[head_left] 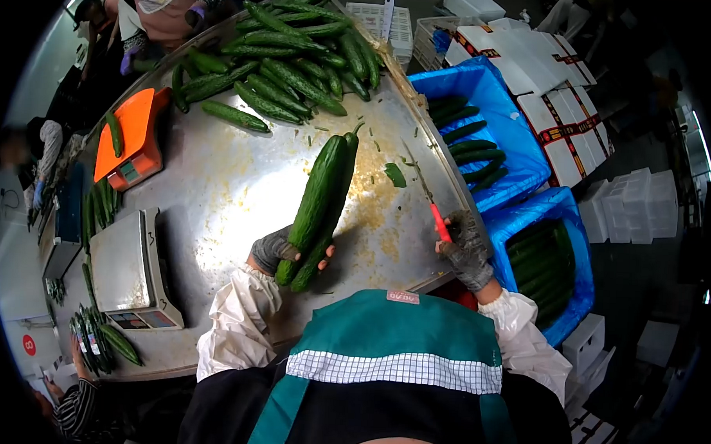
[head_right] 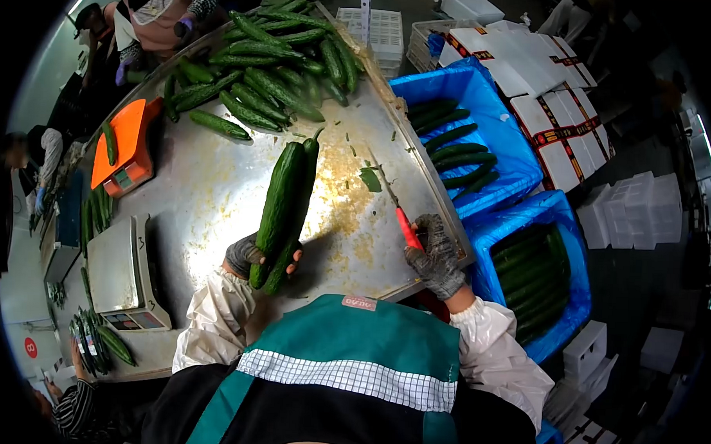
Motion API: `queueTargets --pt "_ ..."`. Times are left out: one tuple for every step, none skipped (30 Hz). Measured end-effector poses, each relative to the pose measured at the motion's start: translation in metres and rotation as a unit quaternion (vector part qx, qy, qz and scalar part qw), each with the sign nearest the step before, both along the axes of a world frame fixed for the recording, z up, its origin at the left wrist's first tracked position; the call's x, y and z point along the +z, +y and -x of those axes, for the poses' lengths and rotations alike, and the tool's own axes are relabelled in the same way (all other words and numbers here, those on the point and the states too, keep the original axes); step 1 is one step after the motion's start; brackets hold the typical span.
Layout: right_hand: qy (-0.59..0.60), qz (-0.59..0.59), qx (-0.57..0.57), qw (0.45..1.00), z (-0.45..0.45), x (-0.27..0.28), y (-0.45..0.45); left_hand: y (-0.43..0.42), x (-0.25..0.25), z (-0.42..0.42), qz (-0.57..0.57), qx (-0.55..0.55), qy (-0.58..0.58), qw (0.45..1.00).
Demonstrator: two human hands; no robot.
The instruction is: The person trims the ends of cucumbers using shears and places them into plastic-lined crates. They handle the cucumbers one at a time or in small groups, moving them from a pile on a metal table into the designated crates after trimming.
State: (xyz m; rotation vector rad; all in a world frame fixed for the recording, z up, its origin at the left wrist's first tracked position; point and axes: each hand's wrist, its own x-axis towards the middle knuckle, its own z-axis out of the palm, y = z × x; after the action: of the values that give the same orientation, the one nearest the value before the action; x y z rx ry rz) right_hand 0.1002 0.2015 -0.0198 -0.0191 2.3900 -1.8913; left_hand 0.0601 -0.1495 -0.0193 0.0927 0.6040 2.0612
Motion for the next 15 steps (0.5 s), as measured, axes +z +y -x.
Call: queueTargets --pt "0.037 -0.028 0.008 0.999 -0.003 0.015 -0.003 -0.003 -0.002 0.001 0.017 -0.011 0.008 1.0" --pt "0.035 -0.029 0.006 0.999 -0.004 0.03 -0.005 -0.003 -0.001 0.001 0.026 -0.017 0.011 0.999" --pt "-0.036 0.024 0.023 0.999 -0.005 0.042 -0.007 -0.003 0.001 0.001 0.035 -0.022 0.015 0.999" --pt "-0.107 0.077 0.039 0.991 -0.006 0.049 -0.007 -0.004 0.002 0.0 0.044 -0.028 0.018 0.998" --pt "-0.106 0.075 0.036 0.991 -0.005 0.048 -0.006 -0.003 0.005 0.001 0.057 -0.035 0.026 0.997" --pt "-0.091 0.062 0.068 0.992 -0.004 0.045 -0.004 -0.003 0.008 0.001 0.071 -0.041 0.034 0.996" --pt "-0.076 0.048 0.099 0.991 -0.004 0.043 -0.003 -0.003 0.013 0.001 0.09 -0.044 0.039 0.994" --pt "-0.077 0.046 0.099 0.991 -0.003 0.045 -0.003 -0.003 0.011 0.002 0.088 -0.044 0.039 0.994" --pt "-0.03 -0.012 0.118 0.993 -0.002 0.05 -0.005 -0.004 0.011 0.001 0.097 -0.047 0.042 0.993" --pt "0.018 -0.069 0.136 0.988 -0.002 0.055 -0.007 -0.005 0.01 0.001 0.107 -0.05 0.045 0.992" --pt "0.016 -0.069 0.135 0.988 -0.001 0.058 -0.009 -0.006 0.009 0.001 0.106 -0.051 0.044 0.992" --pt "0.025 -0.099 0.14 0.985 0.001 0.06 -0.009 -0.007 0.009 0.001 0.109 -0.053 0.049 0.991" --pt "0.034 -0.129 0.145 0.98 0.001 0.062 -0.009 -0.006 0.01 0.001 0.11 -0.054 0.051 0.991" --pt "0.033 -0.129 0.145 0.98 0.002 0.061 -0.01 -0.006 0.011 0.001 0.111 -0.055 0.053 0.991" --pt "0.038 -0.129 0.144 0.98 0.003 0.06 -0.01 -0.006 0.014 0.001 0.121 -0.048 0.048 0.99"
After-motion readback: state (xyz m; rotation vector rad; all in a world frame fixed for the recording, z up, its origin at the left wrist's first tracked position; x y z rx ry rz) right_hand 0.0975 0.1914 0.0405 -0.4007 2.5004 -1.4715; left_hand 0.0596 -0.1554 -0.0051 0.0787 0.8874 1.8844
